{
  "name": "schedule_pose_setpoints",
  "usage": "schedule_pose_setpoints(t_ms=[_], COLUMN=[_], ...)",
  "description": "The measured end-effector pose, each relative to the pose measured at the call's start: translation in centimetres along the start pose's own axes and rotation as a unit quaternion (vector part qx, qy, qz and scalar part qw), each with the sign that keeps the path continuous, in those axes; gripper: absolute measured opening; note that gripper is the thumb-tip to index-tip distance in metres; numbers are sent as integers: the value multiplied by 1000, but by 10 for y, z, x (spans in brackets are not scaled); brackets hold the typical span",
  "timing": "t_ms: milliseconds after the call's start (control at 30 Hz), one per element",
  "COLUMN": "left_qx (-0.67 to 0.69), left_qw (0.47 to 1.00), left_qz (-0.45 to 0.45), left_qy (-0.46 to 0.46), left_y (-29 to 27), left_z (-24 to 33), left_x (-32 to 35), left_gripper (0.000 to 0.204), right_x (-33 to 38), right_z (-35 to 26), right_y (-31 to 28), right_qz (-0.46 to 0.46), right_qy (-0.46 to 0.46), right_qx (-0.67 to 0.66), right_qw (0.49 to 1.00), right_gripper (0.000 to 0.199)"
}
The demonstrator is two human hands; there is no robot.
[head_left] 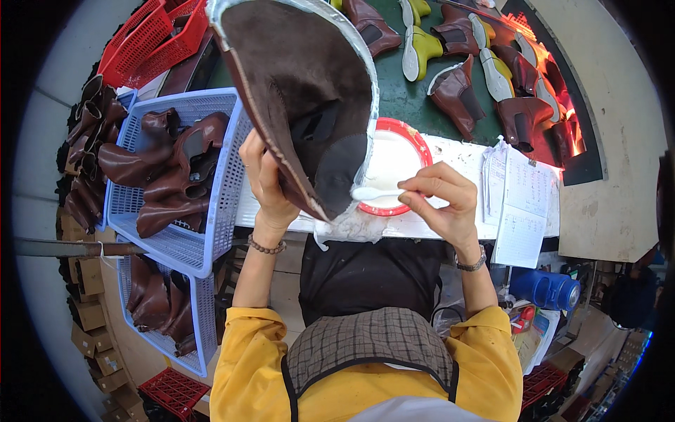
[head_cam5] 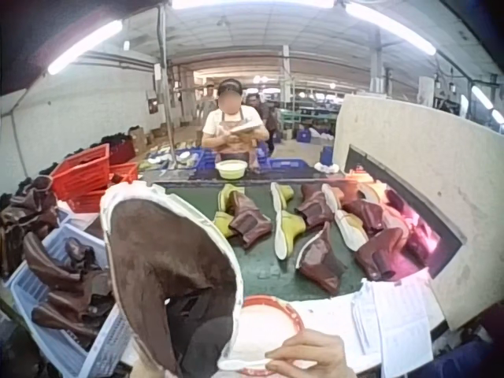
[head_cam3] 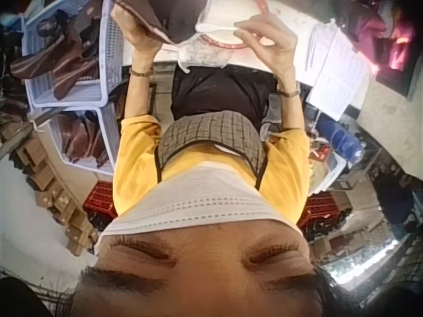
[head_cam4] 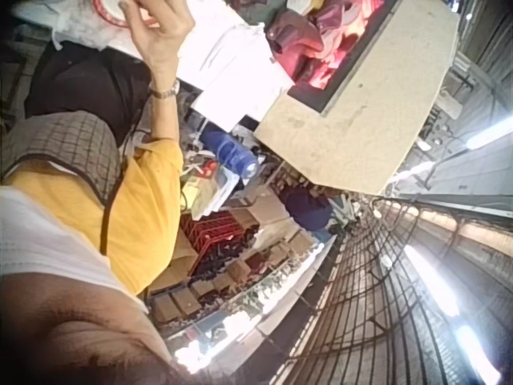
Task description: Applying white adhesive glue to the edges and interior of brown leather shoe uppers using a brush.
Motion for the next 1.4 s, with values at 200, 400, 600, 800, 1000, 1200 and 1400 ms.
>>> schedule_pose_setpoints(t_ms=[200,400,600,800,1000,1200,1400], left_qx=[24,340,509,604,661,668,700], left_qw=[994,881,785,717,661,612,566], left_qz=[36,-59,-18,10,62,10,-34], left_qy=[96,-323,-352,-349,-351,-422,-435], left_y=[-2,-37,-73,-89,-75,-66,-60], left_z=[12,-22,-40,-47,-39,-38,-21], left_x=[-34,19,50,67,54,70,84], left_gripper=[70,100,85,83,94,93,93], right_x=[3,0,6,14,21,-21,-62], right_z=[-9,56,71,84,103,41,-11], right_y=[0,-20,-21,-35,-33,-49,-24], right_qz=[-4,64,65,71,52,96,25], right_qy=[55,115,108,172,169,35,-86], right_qx=[-26,310,341,262,285,13,68], right_qw=[998,942,932,947,942,995,994], right_gripper=[14,12,12,17,19,12,13])
Point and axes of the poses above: each hand's wrist, its own x-axis away from the middle knuckle, its own y-axis out of the palm, z = x × y, the point moved 5 cm from there along -x, towards the middle knuckle, and after that the axes turned 15 degrees about y, right-handed, at the moved point
